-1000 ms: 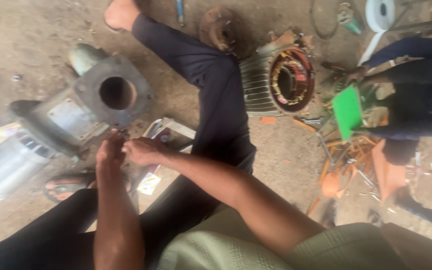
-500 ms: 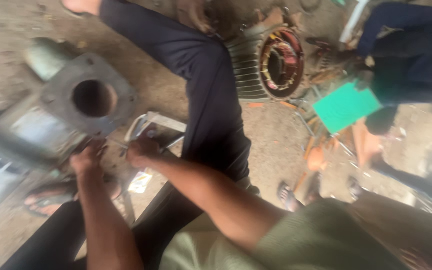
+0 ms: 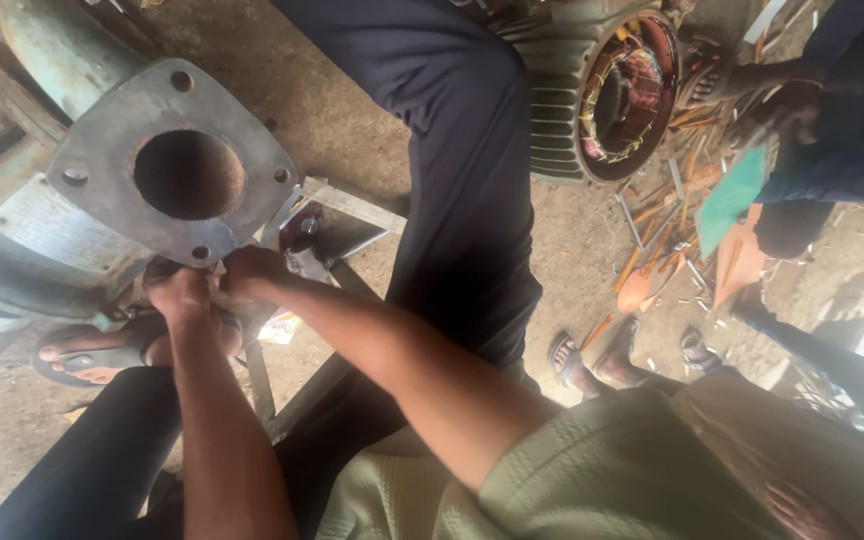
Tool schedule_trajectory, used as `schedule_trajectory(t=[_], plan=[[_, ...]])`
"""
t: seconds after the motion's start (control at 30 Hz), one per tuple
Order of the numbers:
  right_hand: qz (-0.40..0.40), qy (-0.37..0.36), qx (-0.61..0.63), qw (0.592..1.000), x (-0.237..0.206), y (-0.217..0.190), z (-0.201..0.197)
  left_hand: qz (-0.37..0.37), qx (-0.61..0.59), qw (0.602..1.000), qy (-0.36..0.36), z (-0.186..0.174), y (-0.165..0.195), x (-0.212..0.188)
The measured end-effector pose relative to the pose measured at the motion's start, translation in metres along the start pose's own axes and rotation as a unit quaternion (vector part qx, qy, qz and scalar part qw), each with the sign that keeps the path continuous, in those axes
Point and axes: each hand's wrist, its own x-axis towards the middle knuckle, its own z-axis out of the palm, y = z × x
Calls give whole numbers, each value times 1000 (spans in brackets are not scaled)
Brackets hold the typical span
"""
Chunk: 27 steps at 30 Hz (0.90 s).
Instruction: The person sits on the floor of a repair workshop and uses a spanner to loosen and remove bolts from a pump housing, working around the flange and separating parts of the pump and motor assembly.
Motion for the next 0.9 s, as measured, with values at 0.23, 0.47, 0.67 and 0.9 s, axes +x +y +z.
schedule_trajectory(t=[0.23,0.47,0.67,0.9], plan=[[-101,58,-79,990,-17,16,-3,57,38,998,16,20,14,-13],[-151,33,-161,975,-45,5,-26,20,-197,980,36,25,27,-19],[-215,55,-130,966,-84,-7,-54,75,-111,991,-15,39,52,-31],[-159,77,-47,983,-102,-14,-56,102,47,993,27,44,64,-56]])
